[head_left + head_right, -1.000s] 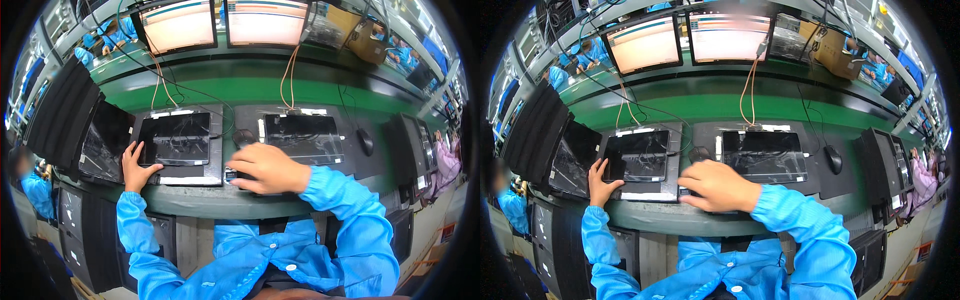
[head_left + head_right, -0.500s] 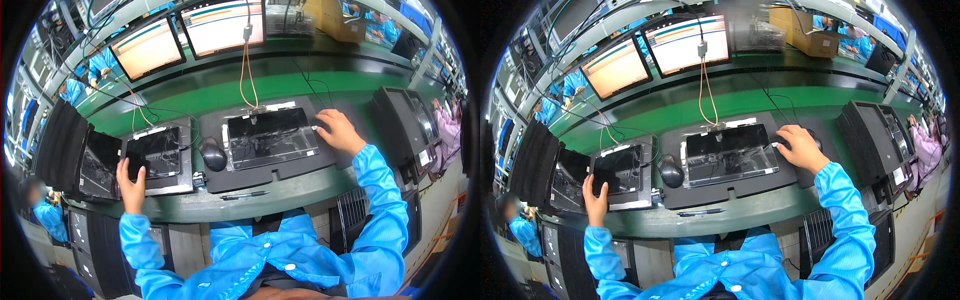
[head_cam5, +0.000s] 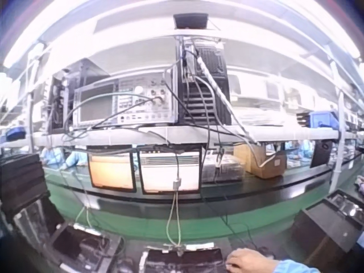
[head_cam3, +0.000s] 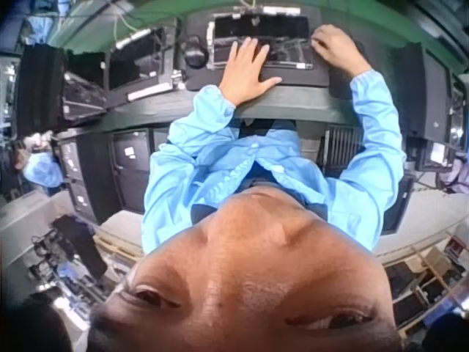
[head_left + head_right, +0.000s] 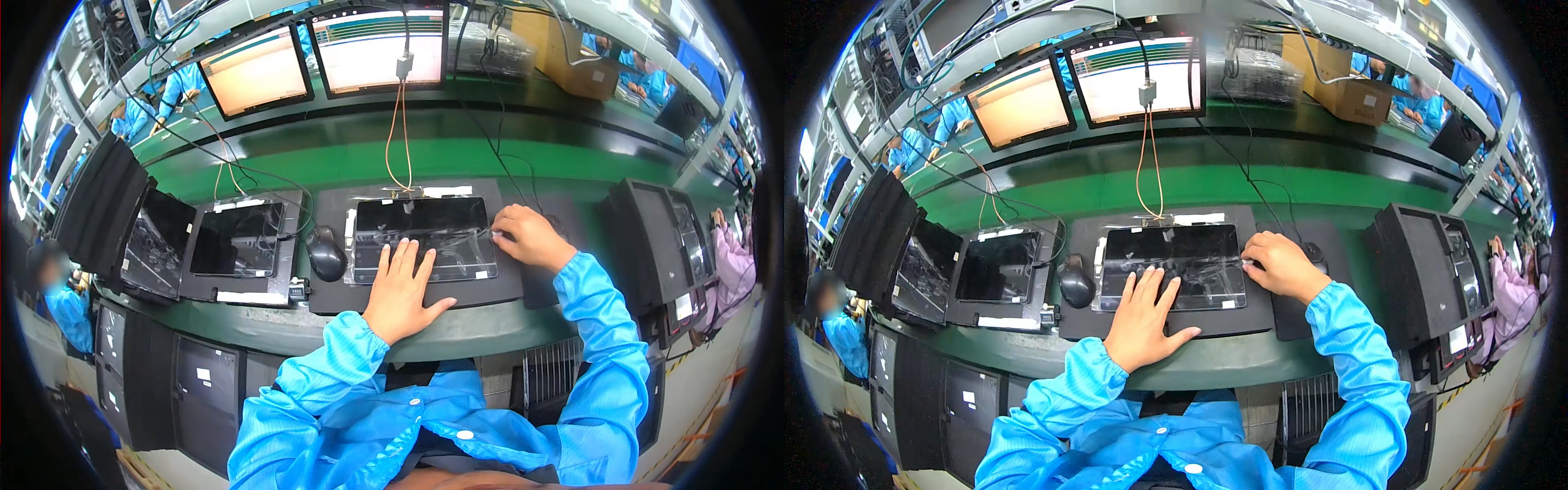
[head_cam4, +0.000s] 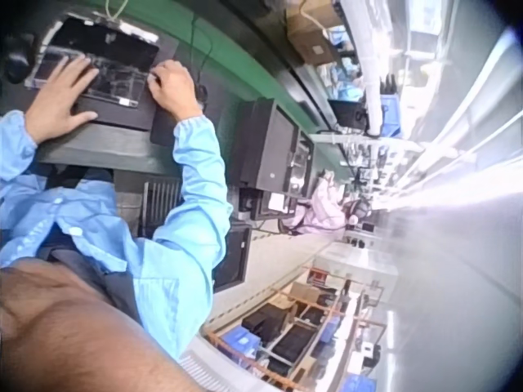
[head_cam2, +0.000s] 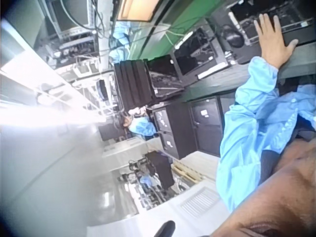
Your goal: The person assembles electronic tablets by connecting a connector cable to an electronic board and a tablet screen, then marks the assembled tablet screen with a marking pen. The person also applies a protective film to the tablet screen.
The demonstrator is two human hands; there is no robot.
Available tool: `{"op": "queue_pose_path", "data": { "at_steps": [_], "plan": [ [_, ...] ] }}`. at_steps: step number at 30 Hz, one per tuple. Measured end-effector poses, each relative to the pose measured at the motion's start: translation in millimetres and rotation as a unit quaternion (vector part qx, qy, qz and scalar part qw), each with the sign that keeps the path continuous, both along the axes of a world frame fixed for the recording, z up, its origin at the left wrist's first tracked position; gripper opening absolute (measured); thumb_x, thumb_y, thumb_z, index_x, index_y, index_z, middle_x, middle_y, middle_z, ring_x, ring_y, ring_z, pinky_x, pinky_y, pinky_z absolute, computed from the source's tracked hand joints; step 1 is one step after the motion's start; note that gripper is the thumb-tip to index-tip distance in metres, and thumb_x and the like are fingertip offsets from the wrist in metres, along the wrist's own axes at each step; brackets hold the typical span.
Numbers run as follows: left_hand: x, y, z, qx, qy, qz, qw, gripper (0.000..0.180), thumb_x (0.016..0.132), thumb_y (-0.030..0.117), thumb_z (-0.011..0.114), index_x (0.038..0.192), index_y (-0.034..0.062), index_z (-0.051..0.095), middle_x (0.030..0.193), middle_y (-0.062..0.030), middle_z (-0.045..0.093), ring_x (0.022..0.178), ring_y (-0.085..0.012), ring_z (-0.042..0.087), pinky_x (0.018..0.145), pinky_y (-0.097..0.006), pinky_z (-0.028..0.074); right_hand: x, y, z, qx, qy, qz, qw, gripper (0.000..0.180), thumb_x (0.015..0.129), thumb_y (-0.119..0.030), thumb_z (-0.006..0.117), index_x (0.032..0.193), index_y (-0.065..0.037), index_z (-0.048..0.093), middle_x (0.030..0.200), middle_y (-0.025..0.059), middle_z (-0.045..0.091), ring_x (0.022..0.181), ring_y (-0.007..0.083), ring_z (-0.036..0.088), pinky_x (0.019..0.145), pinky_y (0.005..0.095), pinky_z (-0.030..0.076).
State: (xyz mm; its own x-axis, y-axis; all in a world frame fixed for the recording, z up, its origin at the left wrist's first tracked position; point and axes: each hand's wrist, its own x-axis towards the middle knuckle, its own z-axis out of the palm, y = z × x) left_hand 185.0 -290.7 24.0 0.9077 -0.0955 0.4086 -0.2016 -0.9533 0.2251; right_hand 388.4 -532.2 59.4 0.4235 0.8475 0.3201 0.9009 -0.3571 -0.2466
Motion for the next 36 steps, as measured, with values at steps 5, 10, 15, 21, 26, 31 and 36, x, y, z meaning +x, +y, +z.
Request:
{"op": "queue_pose_path", "data": {
  "at_steps": [5, 10, 15, 21, 26, 31, 36],
  "plan": [
    [12, 0, 2, -0.043, 0.005, 0.022, 0.999, 0.086, 0.081, 0.054, 0.081, 0.141, -0.0027, 0.056, 0.146, -0.0277, 0.05, 0.143, -0.0437, 0.044, 0.121, -0.059, 0.03, 7, 3, 9, -0.017, 0.063, -0.004, 0.998, 0.018, 0.085, -0.015, 0.075, 0.098, -0.004, 0.072, 0.102, 0.0119, 0.069, 0.095, 0.033, 0.067, 0.083, 0.0437, 0.055],
    [31, 13, -4, 0.042, -0.167, -0.038, 0.984, 0.051, 0.079, 0.004, 0.066, 0.13, -0.0027, 0.064, 0.137, -0.0216, 0.063, 0.131, -0.0399, 0.059, 0.113, -0.052, 0.045, -13, 9, 48, 0.024, 0.133, -0.038, 0.99, 0.025, 0.081, -0.015, 0.08, 0.1, -0.001, 0.07, 0.086, 0.0128, 0.071, 0.078, 0.0266, 0.071, 0.071, 0.0379, 0.057],
    [1, 34, 27, 0.014, -0.278, -0.059, 0.959, 0.045, 0.079, 0.006, 0.067, 0.123, -0.0024, 0.069, 0.129, -0.0184, 0.07, 0.122, -0.0362, 0.067, 0.106, -0.046, 0.054, -20, -17, 51, 0.059, 0.106, -0.066, 0.99, 0.05, 0.089, -0.019, 0.076, 0.135, -0.003, 0.067, 0.112, 0.009, 0.071, 0.097, 0.0158, 0.066, 0.084, 0.0325, 0.054],
    [-170, 64, 89, -0.428, -0.363, 0.098, 0.822, 0.022, 0.1, -0.004, 0.061, 0.121, -0.0032, 0.07, 0.109, -0.0166, 0.075, 0.097, -0.0259, 0.074, 0.084, -0.041, 0.062, 3, -34, 9, 0.045, -0.081, -0.202, 0.975, 0.058, 0.103, -0.032, 0.065, 0.152, -0.004, 0.051, 0.155, 0.0211, 0.049, 0.143, 0.0387, 0.048, 0.119, 0.0448, 0.035],
    [-325, 181, 57, -0.665, -0.461, 0.241, 0.536, 0.031, 0.104, 0.014, 0.065, 0.132, 0.0008, 0.063, 0.125, -0.0103, 0.071, 0.111, -0.0242, 0.07, 0.099, -0.042, 0.056, 21, -97, -50, 0.02, -0.059, -0.251, 0.966, 0.05, 0.106, -0.031, 0.061, 0.149, -0.005, 0.055, 0.155, 0.0211, 0.049, 0.144, 0.038, 0.046, 0.119, 0.045, 0.036],
    [-559, 225, -50, -0.764, -0.356, 0.352, 0.406, 0.037, 0.102, 0.015, 0.065, 0.134, -0.0028, 0.06, 0.128, -0.0186, 0.069, 0.115, -0.0341, 0.07, 0.103, -0.05, 0.057, 31, -90, -72, 0.053, -0.003, -0.266, 0.962, 0.049, 0.107, -0.034, 0.06, 0.148, -0.006, 0.057, 0.155, 0.018, 0.049, 0.144, 0.0343, 0.047, 0.12, 0.0427, 0.035],
    [-652, 206, -121, -0.738, -0.388, 0.461, 0.304, 0.035, 0.103, 0.012, 0.063, 0.133, -0.0041, 0.059, 0.126, -0.0215, 0.069, 0.113, -0.0392, 0.07, 0.101, -0.054, 0.058, 51, -97, -90, 0.057, -0.044, -0.279, 0.957, 0.048, 0.108, -0.034, 0.059, 0.145, -0.004, 0.059, 0.153, 0.017, 0.051, 0.143, 0.034, 0.048, 0.119, 0.0423, 0.036]
  ]
}}
